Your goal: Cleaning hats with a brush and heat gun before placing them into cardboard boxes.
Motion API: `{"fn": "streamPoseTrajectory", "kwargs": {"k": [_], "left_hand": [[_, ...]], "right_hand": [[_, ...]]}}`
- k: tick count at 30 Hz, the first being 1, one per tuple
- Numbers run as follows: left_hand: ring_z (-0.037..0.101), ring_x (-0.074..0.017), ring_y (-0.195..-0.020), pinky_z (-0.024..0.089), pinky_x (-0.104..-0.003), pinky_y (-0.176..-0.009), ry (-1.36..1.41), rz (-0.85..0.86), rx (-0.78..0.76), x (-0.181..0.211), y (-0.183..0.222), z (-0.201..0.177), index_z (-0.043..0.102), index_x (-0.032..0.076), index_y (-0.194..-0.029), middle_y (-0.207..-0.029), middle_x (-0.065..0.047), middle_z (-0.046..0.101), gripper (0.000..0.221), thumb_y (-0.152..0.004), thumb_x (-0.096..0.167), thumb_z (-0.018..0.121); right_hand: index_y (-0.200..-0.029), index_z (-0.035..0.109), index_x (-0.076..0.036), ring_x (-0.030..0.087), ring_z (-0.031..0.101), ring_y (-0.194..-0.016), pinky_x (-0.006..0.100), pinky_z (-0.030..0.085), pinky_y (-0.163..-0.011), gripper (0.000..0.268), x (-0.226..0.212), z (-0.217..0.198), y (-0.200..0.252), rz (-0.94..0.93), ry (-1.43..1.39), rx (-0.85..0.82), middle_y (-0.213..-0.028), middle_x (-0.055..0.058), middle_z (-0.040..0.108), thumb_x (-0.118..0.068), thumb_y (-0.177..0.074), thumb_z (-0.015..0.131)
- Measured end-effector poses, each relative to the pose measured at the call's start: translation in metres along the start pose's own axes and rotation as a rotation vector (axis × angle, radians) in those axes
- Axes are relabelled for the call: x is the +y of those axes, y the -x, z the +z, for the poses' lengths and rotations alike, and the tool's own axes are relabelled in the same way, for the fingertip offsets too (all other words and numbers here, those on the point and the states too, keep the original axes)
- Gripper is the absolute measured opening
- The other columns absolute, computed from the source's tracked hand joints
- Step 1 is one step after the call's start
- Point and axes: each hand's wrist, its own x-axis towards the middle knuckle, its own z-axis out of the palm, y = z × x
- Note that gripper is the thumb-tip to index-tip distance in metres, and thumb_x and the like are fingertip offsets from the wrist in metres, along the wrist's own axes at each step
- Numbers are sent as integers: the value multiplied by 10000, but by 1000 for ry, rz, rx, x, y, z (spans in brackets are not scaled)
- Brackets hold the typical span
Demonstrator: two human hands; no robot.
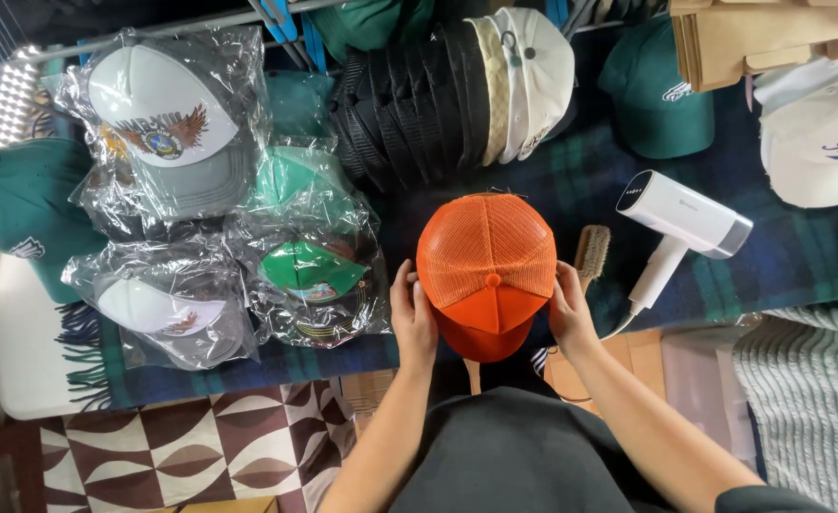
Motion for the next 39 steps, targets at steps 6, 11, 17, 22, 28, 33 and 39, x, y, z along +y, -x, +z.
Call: {"fn": "streamPoseTrajectory", "kwargs": {"k": [6, 11, 17, 22, 28, 33, 39], "left_hand": [[541, -235, -1027, 571, -432, -917, 110, 167, -314, 28, 12, -26, 252, 77, -1640, -1163, -145, 456, 923, -806, -63, 624], [727, -429, -1033, 572, -535, -909, -502, 102, -473, 67, 0, -35, -10, 262, -1656, -1174, -227, 700, 1368, -684, 285, 953], [719, -501, -998, 536, -557, -894, -658, 85, -432, 45, -6, -24, -26, 273, -1658, -1079, -298, 737, 1342, -717, 349, 927], [730, -469, -989, 551, -534, -891, -688, 72, -438, 47, -7, -24, -37, 298, -1655, -1063, -254, 751, 1376, -687, 366, 938], [732, -462, -988, 558, -533, -891, -702, 89, -422, 50, -4, -25, -21, 300, -1654, -1061, -250, 754, 1363, -686, 369, 935], [676, -466, -1140, 546, -554, -943, -629, 90, -439, 73, 4, -30, -35, 281, -1650, -1276, -287, 670, 1363, -693, 337, 933], [422, -494, -1415, 437, -615, -1117, -346, -71, -426, 93, 33, -30, -63, 184, -1645, -1588, -280, 283, 1581, -508, 464, 999]], "right_hand": [[-1679, 28, -180, 360, 611, -1211, 542, 558, -941, 1243, -105, 23, 23, 100, 297, -311, -1450, 198, 530, 58, -731, 795], [-1673, 219, -276, 326, 763, -895, 455, 622, -795, 1285, -112, 24, 6, 114, 637, -295, -1142, 153, 731, -104, -640, 964], [-1666, 192, -249, 496, 711, -945, 617, 550, -829, 1238, -74, 9, -1, -16, 1081, -249, -975, 268, 742, -432, -673, 909], [-1665, 192, -178, 535, 699, -889, 631, 557, -787, 1213, -68, 11, 0, -105, 1091, -234, -900, 314, 722, -402, -692, 881], [-1659, 222, -140, 558, 695, -833, 648, 545, -744, 1190, -55, 8, -1, -177, 1137, -181, -836, 350, 701, -390, -697, 876], [-1634, 230, -183, 444, 735, -968, 580, 590, -871, 1152, -111, 14, -9, -29, 1024, -332, -1081, 246, 743, -314, -687, 874], [-1378, 648, -46, 414, 648, -1185, 475, 588, -882, 465, -189, 45, -22, -518, 893, -223, -1308, 190, 657, -41, -914, 675]]}}
